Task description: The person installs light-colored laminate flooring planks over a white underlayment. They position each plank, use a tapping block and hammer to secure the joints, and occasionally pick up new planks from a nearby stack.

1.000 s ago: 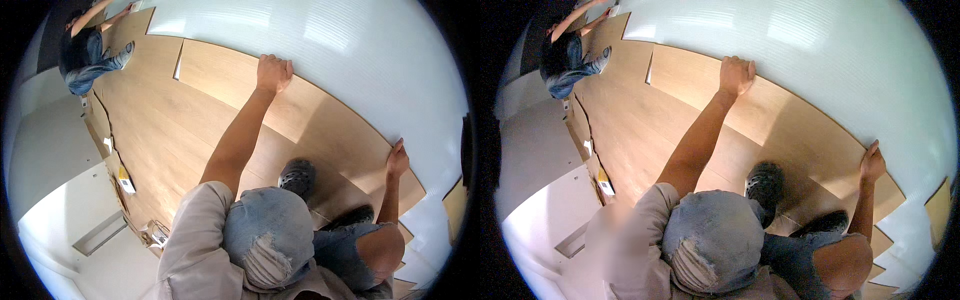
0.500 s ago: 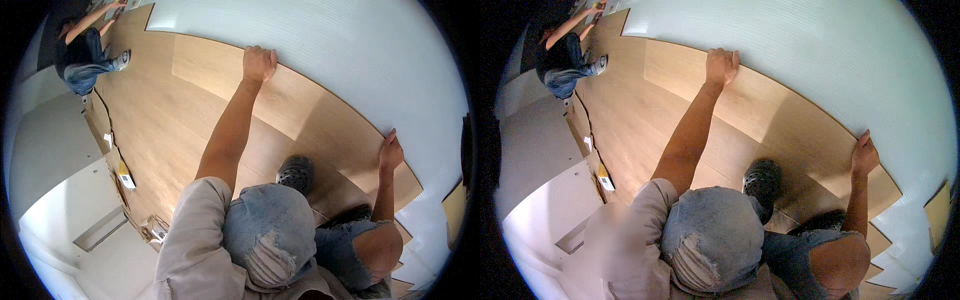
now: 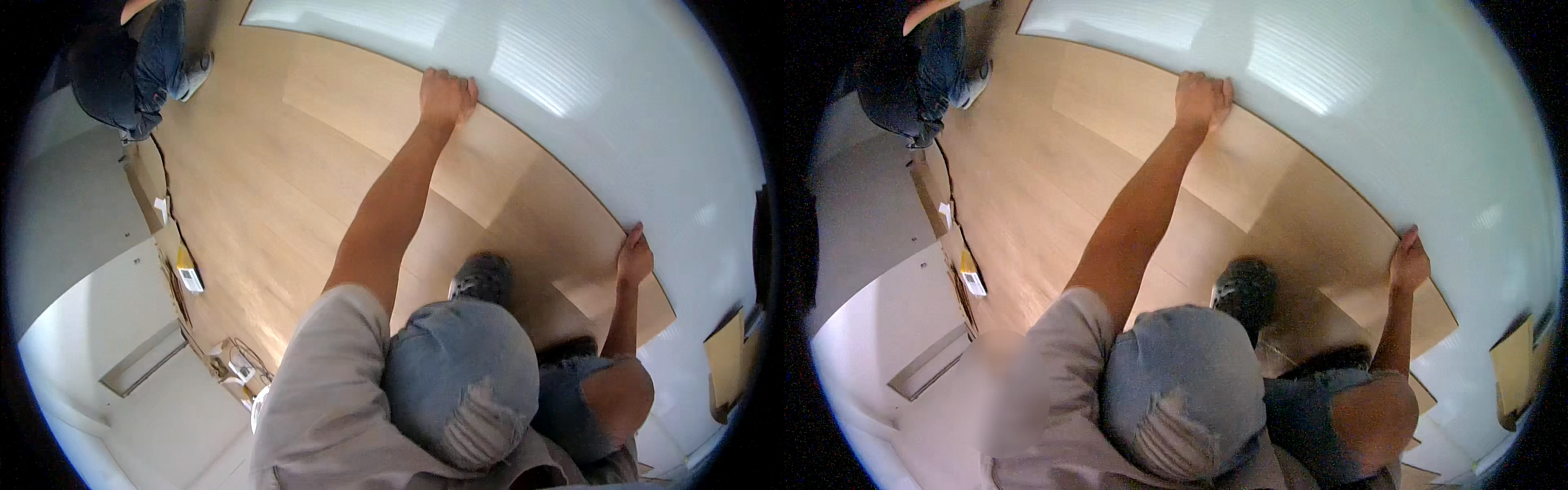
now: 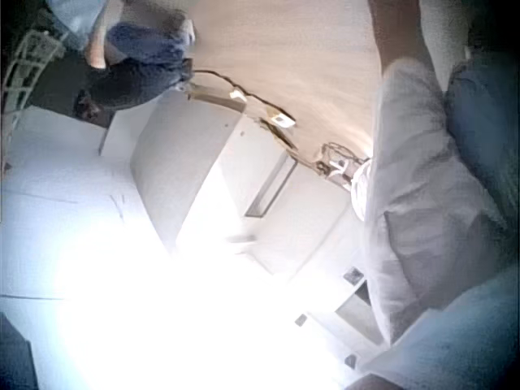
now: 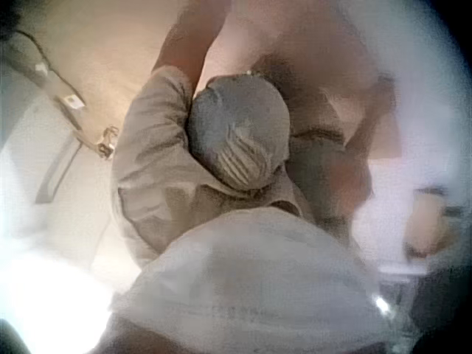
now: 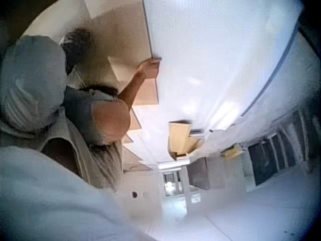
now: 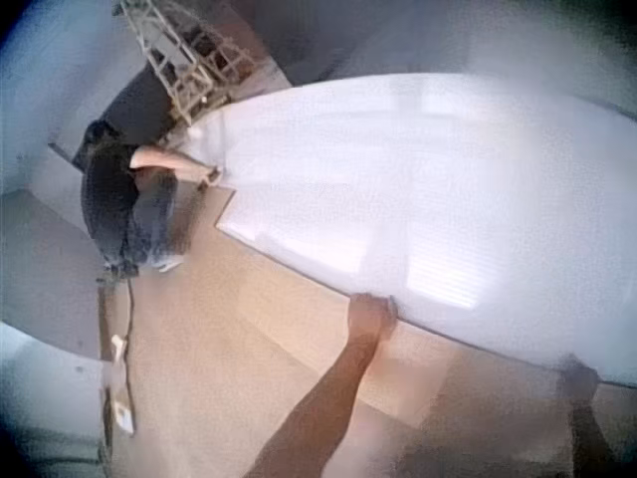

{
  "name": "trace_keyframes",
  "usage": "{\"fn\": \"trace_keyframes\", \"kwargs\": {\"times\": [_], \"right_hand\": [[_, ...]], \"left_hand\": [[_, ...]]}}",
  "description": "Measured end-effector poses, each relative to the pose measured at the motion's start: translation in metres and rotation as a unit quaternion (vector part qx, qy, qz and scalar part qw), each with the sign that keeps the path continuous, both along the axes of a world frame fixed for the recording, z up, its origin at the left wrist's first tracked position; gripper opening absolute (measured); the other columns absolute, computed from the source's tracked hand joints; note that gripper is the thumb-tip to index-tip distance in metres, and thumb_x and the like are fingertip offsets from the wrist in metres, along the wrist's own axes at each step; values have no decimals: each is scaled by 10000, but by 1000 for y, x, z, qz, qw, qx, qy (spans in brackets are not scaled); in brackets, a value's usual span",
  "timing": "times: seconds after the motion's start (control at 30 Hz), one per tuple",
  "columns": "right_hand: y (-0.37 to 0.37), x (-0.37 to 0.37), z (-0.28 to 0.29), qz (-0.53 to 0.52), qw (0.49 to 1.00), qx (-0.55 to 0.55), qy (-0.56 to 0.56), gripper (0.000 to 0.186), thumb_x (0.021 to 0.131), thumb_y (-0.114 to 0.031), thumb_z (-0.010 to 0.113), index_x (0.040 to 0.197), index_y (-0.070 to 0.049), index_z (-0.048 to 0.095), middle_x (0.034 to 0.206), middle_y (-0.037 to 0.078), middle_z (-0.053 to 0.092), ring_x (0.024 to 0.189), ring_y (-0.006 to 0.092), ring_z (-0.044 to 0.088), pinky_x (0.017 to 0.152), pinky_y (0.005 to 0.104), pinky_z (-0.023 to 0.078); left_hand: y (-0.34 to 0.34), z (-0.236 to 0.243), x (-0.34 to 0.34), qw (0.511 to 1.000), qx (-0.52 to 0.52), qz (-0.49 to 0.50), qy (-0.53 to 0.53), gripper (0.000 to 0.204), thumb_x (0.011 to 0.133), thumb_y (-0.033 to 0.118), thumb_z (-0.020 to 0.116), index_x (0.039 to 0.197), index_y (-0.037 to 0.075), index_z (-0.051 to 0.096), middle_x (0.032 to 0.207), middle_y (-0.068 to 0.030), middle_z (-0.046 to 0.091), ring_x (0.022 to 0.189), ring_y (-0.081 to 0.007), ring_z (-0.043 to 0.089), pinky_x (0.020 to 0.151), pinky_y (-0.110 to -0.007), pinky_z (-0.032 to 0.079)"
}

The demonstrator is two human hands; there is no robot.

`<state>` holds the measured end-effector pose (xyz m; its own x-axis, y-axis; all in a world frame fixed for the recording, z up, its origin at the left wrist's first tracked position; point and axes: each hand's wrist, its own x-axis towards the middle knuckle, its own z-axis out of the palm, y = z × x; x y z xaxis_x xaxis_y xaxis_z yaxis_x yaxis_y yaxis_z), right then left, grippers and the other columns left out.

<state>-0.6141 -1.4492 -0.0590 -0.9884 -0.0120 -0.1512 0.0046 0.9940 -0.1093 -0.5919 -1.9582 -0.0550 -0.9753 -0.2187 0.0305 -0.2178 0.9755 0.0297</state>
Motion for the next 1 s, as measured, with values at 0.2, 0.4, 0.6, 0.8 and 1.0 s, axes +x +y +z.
{"fn": "trace_keyframes", "kwargs": {"times": [0.2,0.4,0.6,0.8,1.0], "right_hand": [[1,5,-11,16,999,-4,48,525,1062,-437,408,950,-54,749,815,196,718,728,403,688,660,486,554],[-13,-13,-19,7,999,10,33,527,1059,-432,422,879,-60,749,761,190,703,677,387,681,599,473,546],[-25,-12,-13,-27,998,-63,4,424,1056,-357,466,843,-41,652,752,162,660,675,379,599,625,492,471],[-27,-16,-1,99,975,-146,133,205,998,-207,575,907,-27,614,926,142,590,899,352,527,816,475,417],[-105,5,14,156,954,-231,109,202,960,-212,662,1014,-18,650,1040,168,620,1019,366,539,917,465,438]], "left_hand": [[-7,10,-8,998,-17,13,-65,550,1041,333,396,698,66,732,731,-139,703,796,-304,635,864,-435,438],[-11,-4,-25,996,81,20,-1,384,993,314,516,749,69,682,708,-132,680,783,-310,629,831,-467,434],[-18,-16,-22,986,146,33,75,229,900,310,693,896,87,638,982,-99,602,978,-319,560,896,-477,402],[-6,-18,-30,991,113,21,75,215,926,310,666,953,98,694,1083,-97,570,1058,-297,503,997,-457,360],[-8,-15,-17,992,96,19,82,245,953,309,631,925,77,706,1013,-104,594,1024,-302,526,967,-459,377]]}}
